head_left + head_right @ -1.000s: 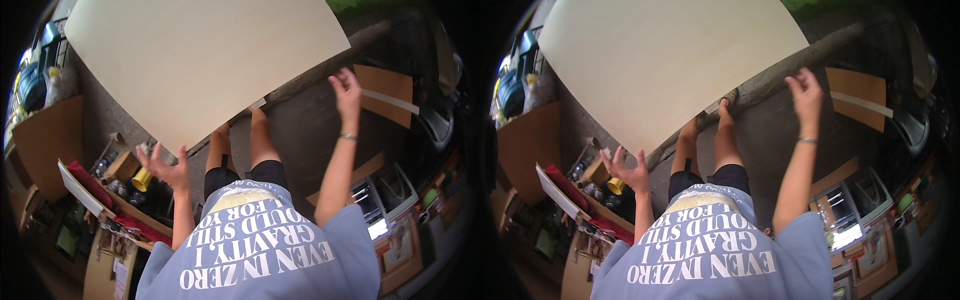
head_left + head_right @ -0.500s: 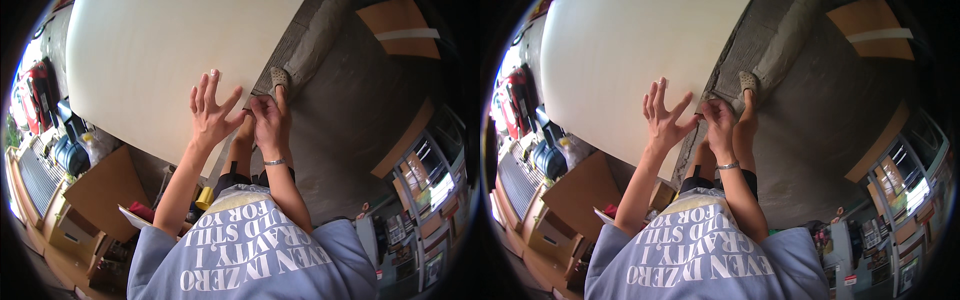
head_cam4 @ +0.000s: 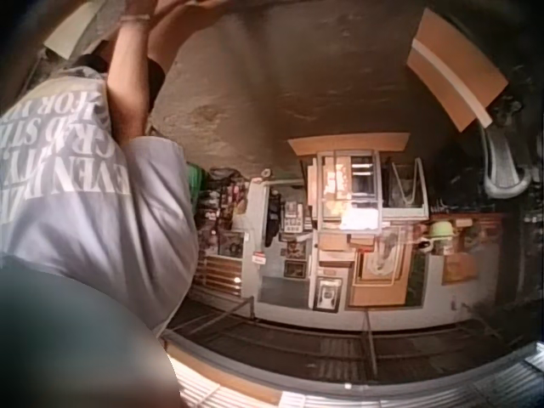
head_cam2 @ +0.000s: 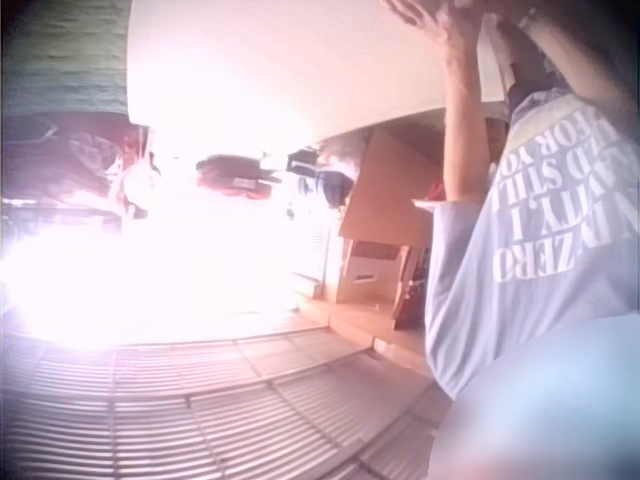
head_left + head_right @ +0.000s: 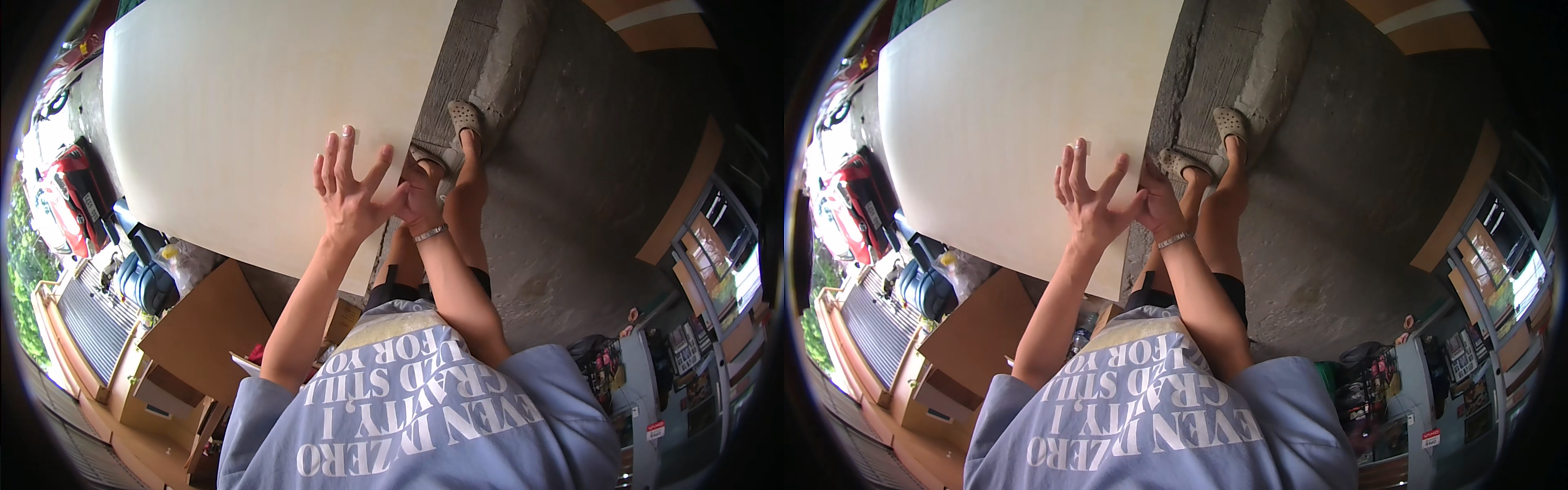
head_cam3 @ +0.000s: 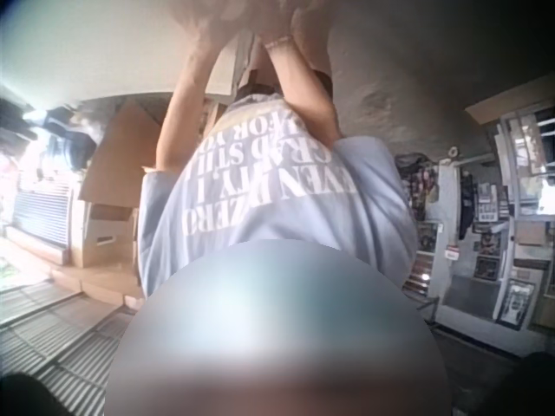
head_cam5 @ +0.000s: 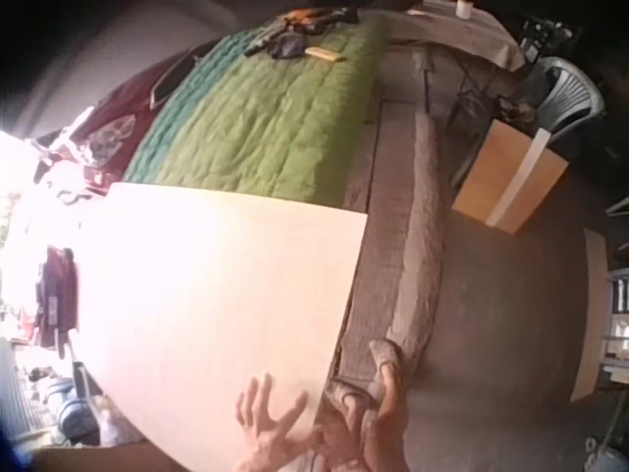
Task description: The person assembles a large cardboard cutout by attaching a printed portrait to a wooden backing. They align the portrait, smooth it onto the board, and then attach a wooden strip to the bottom edge.
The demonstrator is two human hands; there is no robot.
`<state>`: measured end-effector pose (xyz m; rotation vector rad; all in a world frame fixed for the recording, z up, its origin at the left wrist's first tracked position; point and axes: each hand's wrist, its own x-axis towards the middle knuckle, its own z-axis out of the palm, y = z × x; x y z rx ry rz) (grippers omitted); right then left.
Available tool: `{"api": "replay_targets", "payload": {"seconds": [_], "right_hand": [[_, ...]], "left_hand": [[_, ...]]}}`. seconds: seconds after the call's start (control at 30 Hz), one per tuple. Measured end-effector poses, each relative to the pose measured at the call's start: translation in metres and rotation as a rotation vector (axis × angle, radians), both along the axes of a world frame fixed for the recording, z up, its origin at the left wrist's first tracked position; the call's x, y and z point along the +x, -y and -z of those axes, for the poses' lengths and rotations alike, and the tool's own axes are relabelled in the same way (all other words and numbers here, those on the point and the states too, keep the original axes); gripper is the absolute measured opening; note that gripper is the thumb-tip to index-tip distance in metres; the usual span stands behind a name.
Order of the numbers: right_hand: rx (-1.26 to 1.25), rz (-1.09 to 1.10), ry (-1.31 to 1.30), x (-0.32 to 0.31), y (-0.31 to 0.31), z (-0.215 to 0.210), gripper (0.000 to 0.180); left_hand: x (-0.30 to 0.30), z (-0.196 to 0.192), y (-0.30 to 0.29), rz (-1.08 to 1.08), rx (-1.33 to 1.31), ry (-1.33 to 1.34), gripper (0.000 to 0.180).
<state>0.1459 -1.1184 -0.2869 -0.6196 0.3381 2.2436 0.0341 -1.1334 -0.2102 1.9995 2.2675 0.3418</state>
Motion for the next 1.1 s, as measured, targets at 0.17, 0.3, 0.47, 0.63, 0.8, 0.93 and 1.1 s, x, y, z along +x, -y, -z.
{"api": "replay_targets", "payload": {"seconds": [0.17, 0.3, 0.47, 0.63, 0.8, 0.93, 1.1], "right_hand": [[-0.061, -0.002, -0.367, -0.001, 0.009, 0.025, 0.039], [0.013, -0.132, -0.065, -0.004, -0.002, 0.008, 0.035], [0.002, -0.061, 0.483, 0.01, -0.014, -0.036, 0.026], [0.062, -0.044, 0.602, 0.013, -0.01, -0.057, 0.025], [0.126, -0.18, 0.616, 0.018, -0.012, -0.063, 0.032], [0.264, -0.274, 0.573, 0.037, -0.01, -0.04, 0.039], [0.625, -0.874, 0.965, 0.104, 0.009, -0.047, 0.046]], "left_hand": [[-0.002, 0.005, 0.002, 0.04, 0.034, -0.141, 0.036], [0.001, 0.0, 0.0, 0.022, 0.015, -0.115, 0.034], [0.003, -0.014, -0.005, -0.028, -0.062, -0.012, 0.037], [0.006, -0.022, -0.008, -0.053, -0.077, 0.029, 0.036], [0.009, -0.033, -0.007, -0.076, -0.175, 0.112, 0.04], [0.01, -0.032, -0.006, -0.06, -0.227, 0.04, 0.045], [0.005, -0.05, -0.023, -0.099, -0.248, 0.206, 0.035]]}}
